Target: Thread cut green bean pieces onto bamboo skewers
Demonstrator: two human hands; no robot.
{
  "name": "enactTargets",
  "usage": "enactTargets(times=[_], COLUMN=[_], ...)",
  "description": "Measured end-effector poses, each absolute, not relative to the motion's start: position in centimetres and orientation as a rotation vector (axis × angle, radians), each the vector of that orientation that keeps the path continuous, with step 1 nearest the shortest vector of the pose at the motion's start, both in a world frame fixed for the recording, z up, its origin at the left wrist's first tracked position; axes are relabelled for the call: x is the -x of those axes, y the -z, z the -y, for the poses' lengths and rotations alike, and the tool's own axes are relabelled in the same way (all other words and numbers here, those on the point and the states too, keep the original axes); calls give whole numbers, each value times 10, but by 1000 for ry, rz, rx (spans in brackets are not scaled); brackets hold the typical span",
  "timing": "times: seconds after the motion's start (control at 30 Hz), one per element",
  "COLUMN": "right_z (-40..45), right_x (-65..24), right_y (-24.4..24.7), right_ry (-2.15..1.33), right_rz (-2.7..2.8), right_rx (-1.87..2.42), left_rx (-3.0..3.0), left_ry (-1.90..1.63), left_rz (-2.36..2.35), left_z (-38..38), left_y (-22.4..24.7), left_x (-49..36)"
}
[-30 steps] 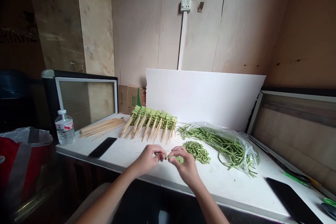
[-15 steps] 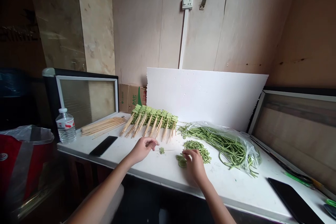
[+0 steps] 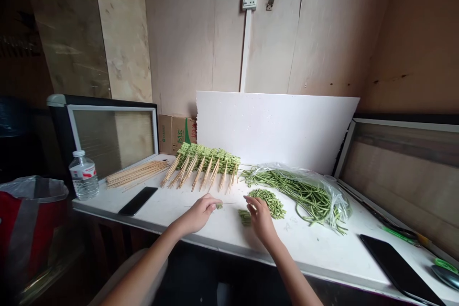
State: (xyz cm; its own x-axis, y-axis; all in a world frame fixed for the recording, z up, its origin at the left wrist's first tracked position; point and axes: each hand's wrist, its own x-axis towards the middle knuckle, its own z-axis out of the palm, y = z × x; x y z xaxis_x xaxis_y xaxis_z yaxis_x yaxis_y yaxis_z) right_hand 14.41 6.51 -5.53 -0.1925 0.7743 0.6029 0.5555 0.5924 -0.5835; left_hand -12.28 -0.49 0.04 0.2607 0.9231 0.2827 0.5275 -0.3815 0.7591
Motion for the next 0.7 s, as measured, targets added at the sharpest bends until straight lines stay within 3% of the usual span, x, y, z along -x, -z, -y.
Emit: enactTargets(times=[0.2, 0.47, 0.7], right_z=[-18, -3, 0], right_x=[-112, -106, -112], right_y=[11, -3, -13], right_ry=[-691, -435, -416], right_rz=[1927, 1861, 1865], right_rx=[869, 771, 759], left_rx=[-1990, -1921, -2189], left_ry=[-1151, -1342, -1440], left_rz=[-1164, -1056, -1167], left_z=[7, 13, 21], left_y=[3, 0, -11], left_x=[110, 88, 93])
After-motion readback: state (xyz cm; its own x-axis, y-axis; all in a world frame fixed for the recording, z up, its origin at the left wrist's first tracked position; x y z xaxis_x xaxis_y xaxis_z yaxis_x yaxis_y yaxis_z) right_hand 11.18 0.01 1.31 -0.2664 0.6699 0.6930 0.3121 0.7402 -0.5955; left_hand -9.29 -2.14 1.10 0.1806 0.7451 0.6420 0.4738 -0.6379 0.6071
